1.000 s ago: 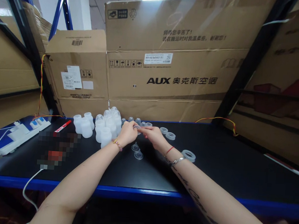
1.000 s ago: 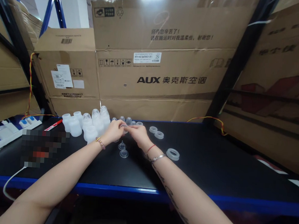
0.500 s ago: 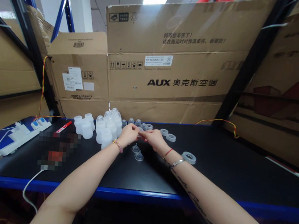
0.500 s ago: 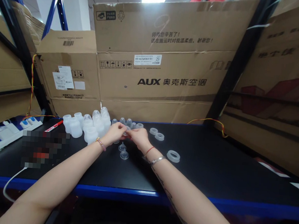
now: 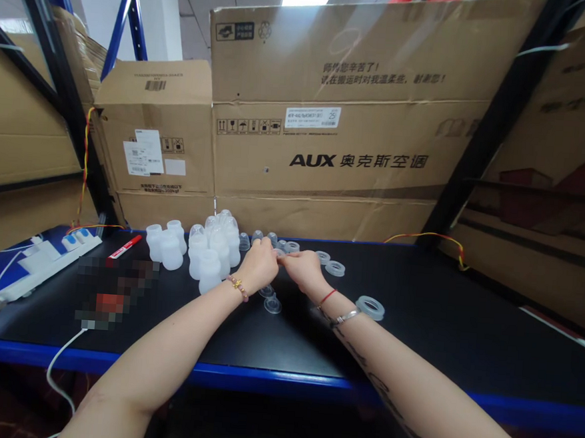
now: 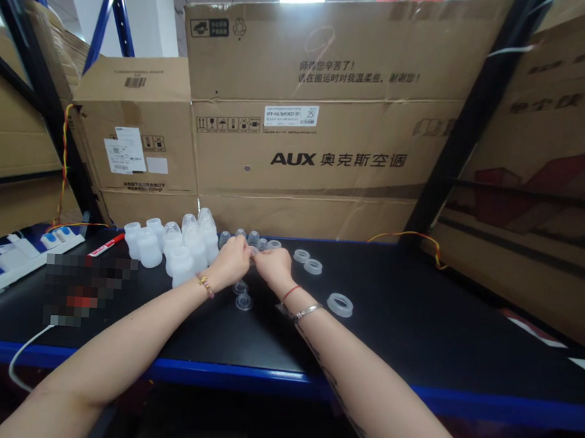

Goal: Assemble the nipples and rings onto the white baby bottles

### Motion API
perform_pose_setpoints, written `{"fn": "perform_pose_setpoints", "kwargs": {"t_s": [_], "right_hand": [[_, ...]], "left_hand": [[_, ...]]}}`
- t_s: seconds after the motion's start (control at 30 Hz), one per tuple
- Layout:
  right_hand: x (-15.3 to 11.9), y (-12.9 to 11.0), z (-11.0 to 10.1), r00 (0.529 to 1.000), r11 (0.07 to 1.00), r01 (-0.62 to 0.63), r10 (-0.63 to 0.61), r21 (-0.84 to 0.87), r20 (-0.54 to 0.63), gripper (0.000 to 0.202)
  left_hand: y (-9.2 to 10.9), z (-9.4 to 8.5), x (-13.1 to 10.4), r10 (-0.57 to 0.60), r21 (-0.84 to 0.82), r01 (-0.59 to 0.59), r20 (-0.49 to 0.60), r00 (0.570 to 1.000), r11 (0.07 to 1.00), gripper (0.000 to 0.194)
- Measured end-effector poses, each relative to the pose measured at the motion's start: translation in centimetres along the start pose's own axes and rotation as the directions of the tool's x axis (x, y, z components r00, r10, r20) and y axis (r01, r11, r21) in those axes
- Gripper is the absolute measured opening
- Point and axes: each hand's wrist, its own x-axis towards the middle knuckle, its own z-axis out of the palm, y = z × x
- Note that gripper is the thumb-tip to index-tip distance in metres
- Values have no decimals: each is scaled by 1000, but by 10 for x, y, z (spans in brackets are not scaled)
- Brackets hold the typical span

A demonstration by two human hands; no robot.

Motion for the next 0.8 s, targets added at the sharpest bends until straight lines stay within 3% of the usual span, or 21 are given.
{"fn": "perform_pose_setpoints", "kwargs": {"t_s": [0.2,0.4,0.6,0.7,0.8], "right_hand": [[-2,-8,-5,992,997,-69,64,39,109,21],[-6,-13,-8,984,995,-98,96,11,150,11],[-12,-32,-20,969,951,-215,179,225,170,11],[-15,-39,-26,946,935,-288,244,208,215,12],[-16,-40,-28,948,949,-272,237,158,211,12]], "left_hand": [[-12,-7,5,8,-27,-7,56,998,1000,22],[-14,-10,5,195,37,-204,158,968,978,26],[-8,-21,5,108,-93,-93,169,980,991,23],[-6,-23,6,85,-139,-56,217,973,989,24],[-4,-22,5,83,-119,-58,210,974,991,26]]}}
